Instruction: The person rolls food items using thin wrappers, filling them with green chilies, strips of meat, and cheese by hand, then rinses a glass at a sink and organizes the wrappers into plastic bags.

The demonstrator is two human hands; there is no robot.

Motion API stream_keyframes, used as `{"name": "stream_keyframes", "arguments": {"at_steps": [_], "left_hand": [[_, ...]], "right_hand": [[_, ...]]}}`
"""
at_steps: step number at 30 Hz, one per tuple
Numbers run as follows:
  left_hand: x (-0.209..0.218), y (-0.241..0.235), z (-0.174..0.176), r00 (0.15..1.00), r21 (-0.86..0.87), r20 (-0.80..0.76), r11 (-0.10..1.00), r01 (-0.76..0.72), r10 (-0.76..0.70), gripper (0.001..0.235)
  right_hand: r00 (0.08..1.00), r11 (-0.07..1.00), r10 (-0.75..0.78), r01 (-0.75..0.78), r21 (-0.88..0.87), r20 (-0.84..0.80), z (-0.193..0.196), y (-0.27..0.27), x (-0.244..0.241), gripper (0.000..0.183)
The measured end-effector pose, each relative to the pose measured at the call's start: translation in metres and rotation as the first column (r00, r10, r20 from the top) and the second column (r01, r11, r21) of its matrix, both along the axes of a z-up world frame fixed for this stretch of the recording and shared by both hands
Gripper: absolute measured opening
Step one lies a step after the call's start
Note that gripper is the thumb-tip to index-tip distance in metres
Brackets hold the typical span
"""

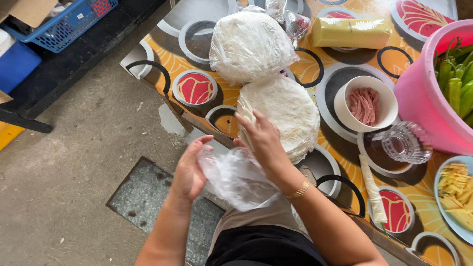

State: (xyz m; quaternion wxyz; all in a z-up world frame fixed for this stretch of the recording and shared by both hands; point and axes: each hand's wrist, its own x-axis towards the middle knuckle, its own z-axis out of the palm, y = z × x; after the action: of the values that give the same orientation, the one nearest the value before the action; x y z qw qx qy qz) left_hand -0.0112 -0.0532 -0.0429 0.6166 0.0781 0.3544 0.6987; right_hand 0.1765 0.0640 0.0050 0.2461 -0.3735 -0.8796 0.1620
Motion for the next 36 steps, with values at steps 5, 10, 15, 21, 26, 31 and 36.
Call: {"name": "stream_keyframes", "arguments": {"at_steps": [5, 10, 15, 21, 26, 31, 36], "left_hand": [[0.040, 0.004, 0.012, 0.998, 0.211, 0.052, 0.977, 0.023, -0.035, 0.048], [0.072, 0.001, 0.036, 0.990, 0.442, -0.131, 0.891, 0.100, -0.046, 0.039], [0.061, -0.002, 0.062, 0.810, 0.342, -0.534, 0.938, -0.055, 0.242, 0.025], [0.076, -0.015, 0.078, 0.704, 0.445, -0.596, 0.889, -0.111, 0.386, 0.027], [0.150, -0.062, 0.084, 0.396, 0.098, -0.891, 0.758, 0.645, -0.222, 0.026], [0.235, -0.064, 0.061, 0.342, 0.235, -0.938, 0.813, 0.532, 0.047, 0.087], [0.247, -0.054, 0.006, 0.302, -0.100, -0.917, 0.885, 0.455, -0.259, 0.033]], "right_hand": [[0.675, 0.622, -0.145, -0.506, -0.597, -0.723, 0.000, -0.031, 0.073, 0.051], [0.886, 0.665, -0.130, -0.256, -0.702, -0.446, -0.011, -0.065, 0.151, 0.031], [0.383, 0.699, -0.543, -0.288, -0.655, -0.747, -0.015, -0.078, 0.214, 0.025], [0.222, 0.724, -0.624, -0.196, -0.661, -0.749, -0.016, -0.094, 0.247, 0.023], [0.039, 0.738, -0.635, -0.263, -0.621, -0.771, -0.019, -0.109, 0.253, 0.017], [0.245, 0.677, -0.664, -0.205, -0.707, -0.707, -0.033, -0.143, 0.244, 0.025], [0.578, 0.855, -0.487, 0.162, -0.492, -0.655, -0.036, -0.153, 0.257, 0.047]]}}
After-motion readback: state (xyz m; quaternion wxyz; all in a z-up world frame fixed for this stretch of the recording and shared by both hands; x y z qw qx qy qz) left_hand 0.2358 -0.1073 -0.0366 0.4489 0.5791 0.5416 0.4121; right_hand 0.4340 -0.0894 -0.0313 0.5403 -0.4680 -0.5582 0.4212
